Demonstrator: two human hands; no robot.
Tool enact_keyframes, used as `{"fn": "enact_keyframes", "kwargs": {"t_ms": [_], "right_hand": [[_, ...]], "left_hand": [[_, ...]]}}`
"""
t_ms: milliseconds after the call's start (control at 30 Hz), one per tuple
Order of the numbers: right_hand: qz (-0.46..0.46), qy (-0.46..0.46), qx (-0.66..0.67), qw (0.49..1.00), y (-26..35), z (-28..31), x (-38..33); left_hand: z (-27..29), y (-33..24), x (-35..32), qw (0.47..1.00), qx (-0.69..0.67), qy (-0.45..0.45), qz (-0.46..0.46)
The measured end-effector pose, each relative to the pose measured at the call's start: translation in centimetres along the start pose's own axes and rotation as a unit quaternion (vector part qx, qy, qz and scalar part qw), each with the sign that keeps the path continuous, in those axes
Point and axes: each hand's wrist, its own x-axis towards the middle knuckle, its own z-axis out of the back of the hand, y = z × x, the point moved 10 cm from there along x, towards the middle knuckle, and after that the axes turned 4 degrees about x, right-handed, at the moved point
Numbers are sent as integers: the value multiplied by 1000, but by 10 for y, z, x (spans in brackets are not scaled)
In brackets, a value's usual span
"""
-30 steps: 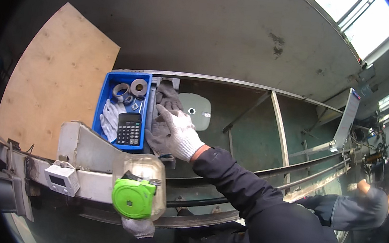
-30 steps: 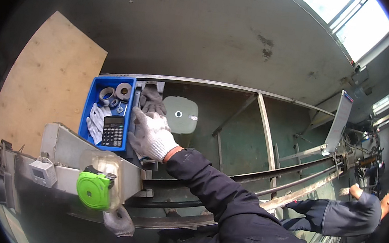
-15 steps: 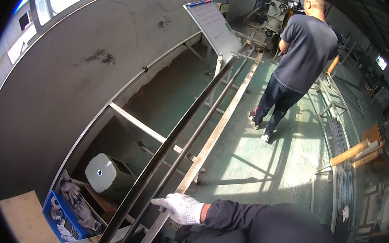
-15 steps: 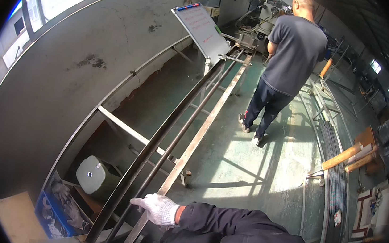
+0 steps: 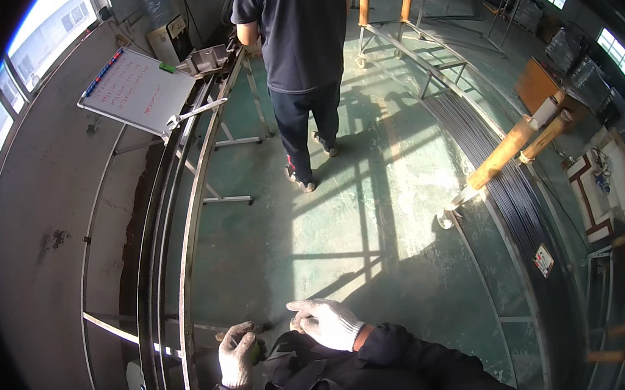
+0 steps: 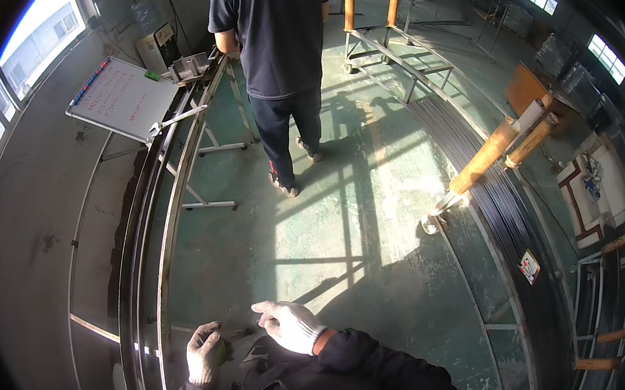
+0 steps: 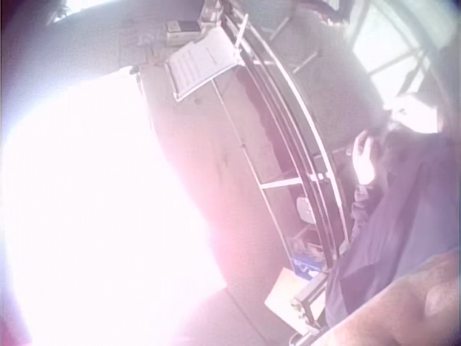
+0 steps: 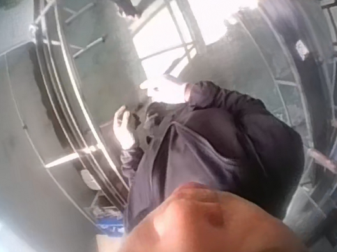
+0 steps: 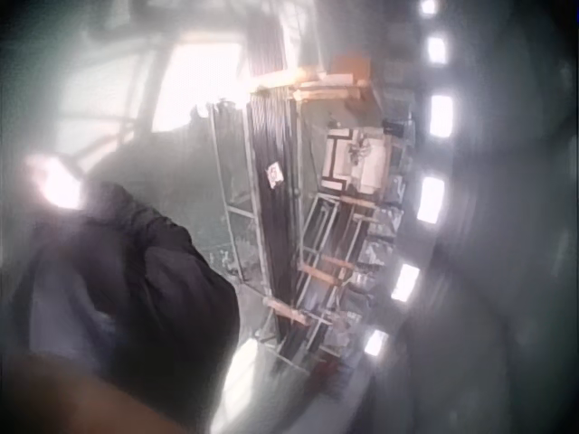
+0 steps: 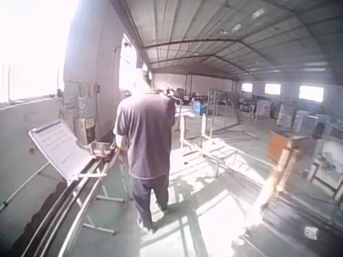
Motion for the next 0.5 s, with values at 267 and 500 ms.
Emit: {"fn": "enact_keyframes", "kwargs": {"t_ms": [267,500], "right_hand": [[-59,-165,-48,983,-97,257,114],[-174,-345,-41,922,-141,490,150]], "left_hand": [[-212,-13,240,982,124,115,81],[-468,-100,433,911,278,295,74]]}}
